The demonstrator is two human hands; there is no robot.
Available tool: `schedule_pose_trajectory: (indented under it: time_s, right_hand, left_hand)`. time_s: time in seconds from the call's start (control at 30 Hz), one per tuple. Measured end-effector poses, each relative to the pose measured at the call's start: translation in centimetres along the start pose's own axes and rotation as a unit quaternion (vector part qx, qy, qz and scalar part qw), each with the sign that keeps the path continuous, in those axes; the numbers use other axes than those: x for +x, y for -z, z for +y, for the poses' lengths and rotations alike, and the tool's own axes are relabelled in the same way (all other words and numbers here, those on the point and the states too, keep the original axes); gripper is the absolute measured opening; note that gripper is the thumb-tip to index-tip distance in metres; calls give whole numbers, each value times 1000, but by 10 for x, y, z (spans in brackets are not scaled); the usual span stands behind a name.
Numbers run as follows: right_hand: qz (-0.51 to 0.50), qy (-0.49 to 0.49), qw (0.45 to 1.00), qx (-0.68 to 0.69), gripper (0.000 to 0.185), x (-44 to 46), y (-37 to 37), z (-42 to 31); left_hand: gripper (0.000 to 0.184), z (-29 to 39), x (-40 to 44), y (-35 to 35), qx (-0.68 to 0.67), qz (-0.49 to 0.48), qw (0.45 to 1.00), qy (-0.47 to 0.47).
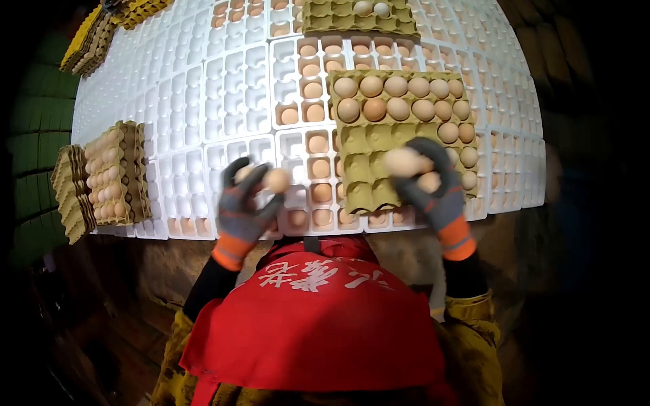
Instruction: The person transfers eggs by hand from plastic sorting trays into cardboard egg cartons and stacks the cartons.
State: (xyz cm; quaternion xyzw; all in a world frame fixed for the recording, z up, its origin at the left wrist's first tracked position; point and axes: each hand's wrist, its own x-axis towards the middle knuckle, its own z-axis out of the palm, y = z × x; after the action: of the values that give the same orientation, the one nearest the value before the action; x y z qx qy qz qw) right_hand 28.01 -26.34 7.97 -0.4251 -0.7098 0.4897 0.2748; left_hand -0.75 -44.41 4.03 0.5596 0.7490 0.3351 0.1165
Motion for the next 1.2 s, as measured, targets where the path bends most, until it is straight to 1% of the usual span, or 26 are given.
schedule_pose_trajectory:
  time_s: [0.07,0.1,0.17,0.2,0.27,0.3,0.37,0.4,0.47,0.53,0.57,0.6,0.63,0.67,0.7,0.73,0.8,0.83,0.9,0.93,1.0,1.07,1.1,1.13,1.17,1.2]
  right_hand:
    - [-87,83,993,-4,49,-17,-72,-10]
    - [-144,124,981,-38,51,-20,-107,-25]
    - [-250,31,964,-89,55,-31,-177,-41]
    - [-276,34,944,-176,52,-33,-208,-48]
    - [-244,74,922,-290,48,-40,-263,-32]
    - [-237,71,919,-308,47,-41,-277,-23]
    - [-223,64,911,-342,46,-45,-298,-15]
    - [-202,33,935,-291,46,-47,-301,-16]
    - [-161,-26,969,-183,48,-55,-296,-16]
    - [-106,54,979,-165,52,-58,-294,11]
    - [-103,-63,993,-8,50,-56,-289,6]
    - [-77,-128,986,74,47,-55,-286,1]
    - [-40,-187,969,157,44,-53,-282,-8]
    - [2,-185,968,171,42,-52,-282,5]
    - [52,-42,996,63,43,-48,-283,21]
    - [103,101,988,-52,43,-45,-282,33]
    - [48,207,943,-256,45,-42,-273,40]
    - [14,216,924,-315,43,-43,-271,50]
    - [0,160,950,-267,43,-51,-257,41]
    - [23,98,971,-217,44,-55,-245,21]
    - [83,115,973,-182,44,-62,-204,-4]
    - [176,84,967,-161,43,-70,-151,-14]
    - [204,61,945,-249,41,-73,-111,-8]
    - [259,26,949,-176,40,-76,-73,12]
    - [277,-1,938,-206,41,-76,-32,17]
    - [272,6,917,-290,41,-79,9,31]
  left_hand:
    - [51,-47,-44,45,-60,14,980,187]
    - [50,-85,-71,53,-114,39,967,225]
    - [52,-118,-92,74,-25,25,980,198]
    - [52,-127,-96,82,18,8,983,181]
    - [52,-145,-97,79,98,-5,991,92]
    - [53,-153,-96,73,74,-36,987,137]
    - [49,-153,-91,74,112,-82,982,129]
    - [46,-152,-86,78,148,-106,976,118]
    - [43,-157,-88,87,146,-109,978,97]
    - [44,-173,-95,89,103,-76,989,75]
    - [45,-181,-93,92,42,-16,997,64]
    - [44,-184,-93,94,-61,12,982,180]
    - [44,-193,-94,94,-61,62,986,144]
    - [43,-209,-95,91,-64,112,986,107]
    - [43,-223,-93,87,-69,162,982,68]
    - [41,-232,-92,83,13,150,988,20]
    - [40,-247,-97,78,38,100,994,8]
    - [40,-253,-100,73,45,73,996,-5]
    - [38,-249,-93,68,46,59,997,-26]
    - [36,-239,-85,75,42,80,996,-24]
    - [35,-218,-69,75,32,94,995,-24]
    - [34,-179,-41,69,-54,67,996,-12]
    - [35,-156,-25,62,-83,53,995,-23]
    - [35,-133,-10,51,-111,40,992,-34]
    - [36,-107,4,36,-155,24,986,-48]
    - [37,-74,21,24,-139,18,983,-116]
